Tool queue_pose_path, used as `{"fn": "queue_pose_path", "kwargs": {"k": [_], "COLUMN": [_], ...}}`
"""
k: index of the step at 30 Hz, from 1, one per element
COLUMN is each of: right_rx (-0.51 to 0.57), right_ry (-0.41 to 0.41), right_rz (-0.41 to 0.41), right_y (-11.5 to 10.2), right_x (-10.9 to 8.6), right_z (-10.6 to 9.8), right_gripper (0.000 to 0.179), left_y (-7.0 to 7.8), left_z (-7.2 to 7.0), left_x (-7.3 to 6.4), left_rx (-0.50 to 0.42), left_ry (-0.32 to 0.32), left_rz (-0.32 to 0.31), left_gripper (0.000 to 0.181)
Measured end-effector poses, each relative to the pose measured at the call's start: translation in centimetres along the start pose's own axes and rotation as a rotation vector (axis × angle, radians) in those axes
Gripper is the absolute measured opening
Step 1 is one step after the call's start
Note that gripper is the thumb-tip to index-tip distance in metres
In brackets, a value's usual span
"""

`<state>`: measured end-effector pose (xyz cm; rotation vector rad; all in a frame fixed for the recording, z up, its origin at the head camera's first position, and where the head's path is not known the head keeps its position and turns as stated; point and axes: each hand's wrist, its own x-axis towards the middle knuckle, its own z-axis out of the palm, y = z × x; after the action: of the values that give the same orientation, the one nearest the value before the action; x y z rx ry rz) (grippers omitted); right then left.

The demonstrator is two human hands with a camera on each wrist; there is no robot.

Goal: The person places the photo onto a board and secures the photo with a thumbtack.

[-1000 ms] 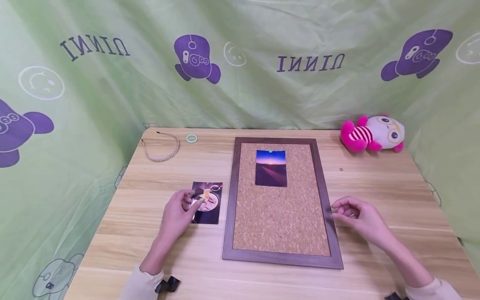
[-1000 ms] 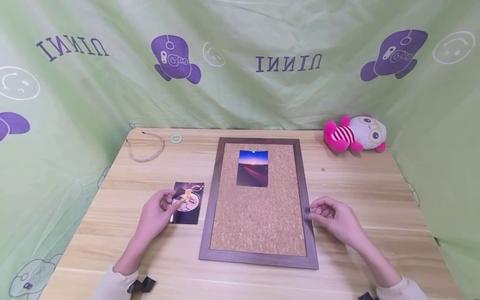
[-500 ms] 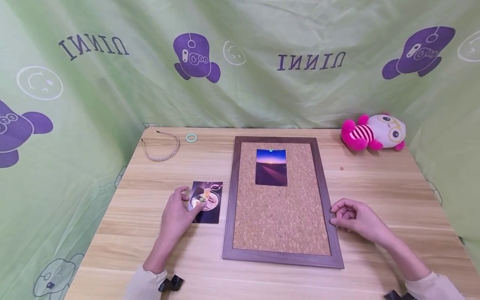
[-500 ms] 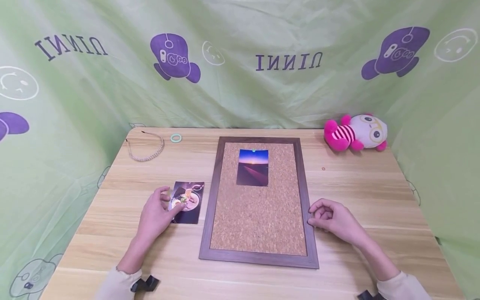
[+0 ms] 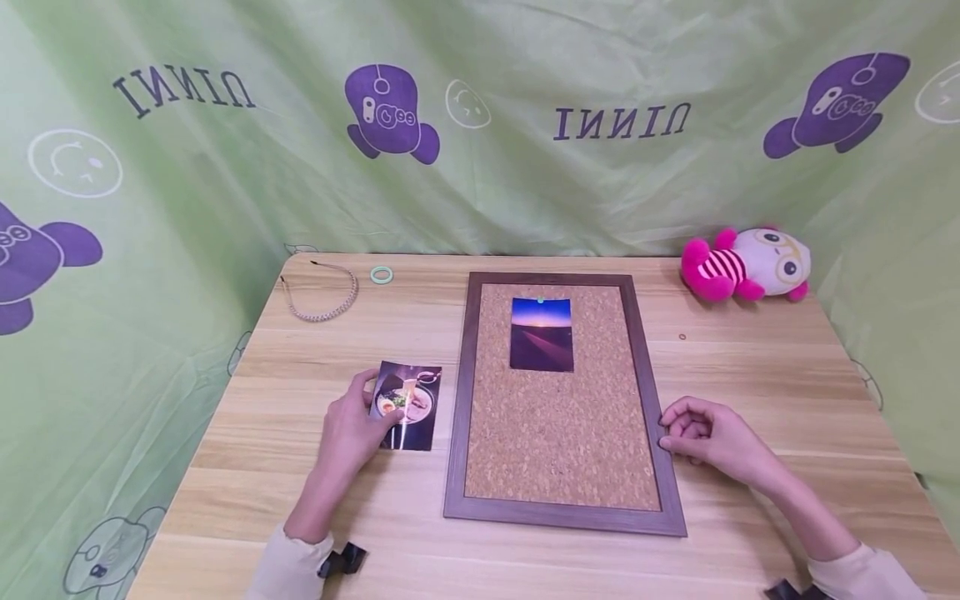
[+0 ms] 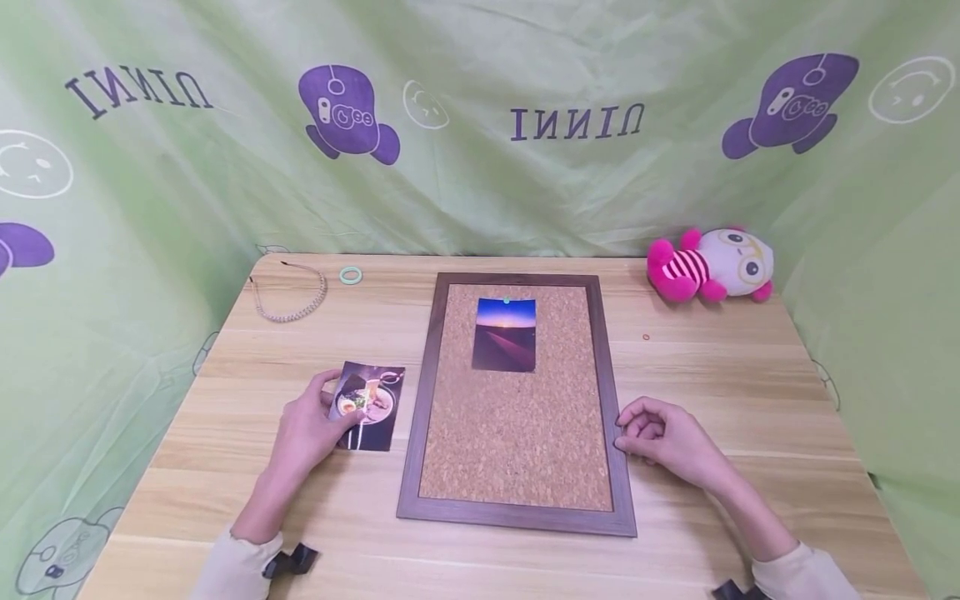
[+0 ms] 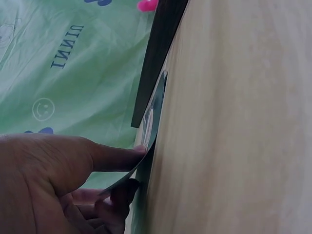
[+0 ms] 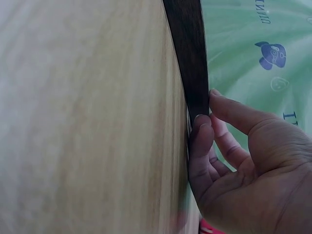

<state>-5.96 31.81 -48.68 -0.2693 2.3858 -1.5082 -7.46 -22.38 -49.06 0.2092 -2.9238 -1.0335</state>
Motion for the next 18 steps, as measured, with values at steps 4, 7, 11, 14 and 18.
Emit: {"fn": "queue_pose_path", "kwargs": {"k": [4, 7, 11, 14, 18], "right_rx": [-0.002, 0.001, 0.005, 0.007, 0.005], "right_ry": [-0.002, -0.002, 0.001, 0.002, 0.002], "right_rz": [0.009, 0.006, 0.001, 0.003, 0.007], "right_y": [0.0, 0.0, 0.0, 0.0, 0.0], "right_x": [0.0, 0.0, 0.0, 0.0, 0.0], "right_z": [0.0, 0.0, 0.0, 0.0, 0.0], "right_gripper": [0.025, 0.024, 0.024, 0.024, 0.025], "left_y": [0.1, 0.4, 0.3, 0.3, 0.6], "left_z": [-0.8, -1.4, -2.1, -2.6, -3.0], "left_x": [-0.1, -0.2, -0.3, -0.3, -0.2], "left_rx": [-0.038, -0.086, -0.16, -0.209, -0.257], "left_ry": [-0.032, -0.061, -0.096, -0.113, -0.113], "left_rz": [-0.016, -0.041, -0.064, -0.077, -0.074], "left_gripper": [0.071, 0.065, 0.061, 0.062, 0.064]}}
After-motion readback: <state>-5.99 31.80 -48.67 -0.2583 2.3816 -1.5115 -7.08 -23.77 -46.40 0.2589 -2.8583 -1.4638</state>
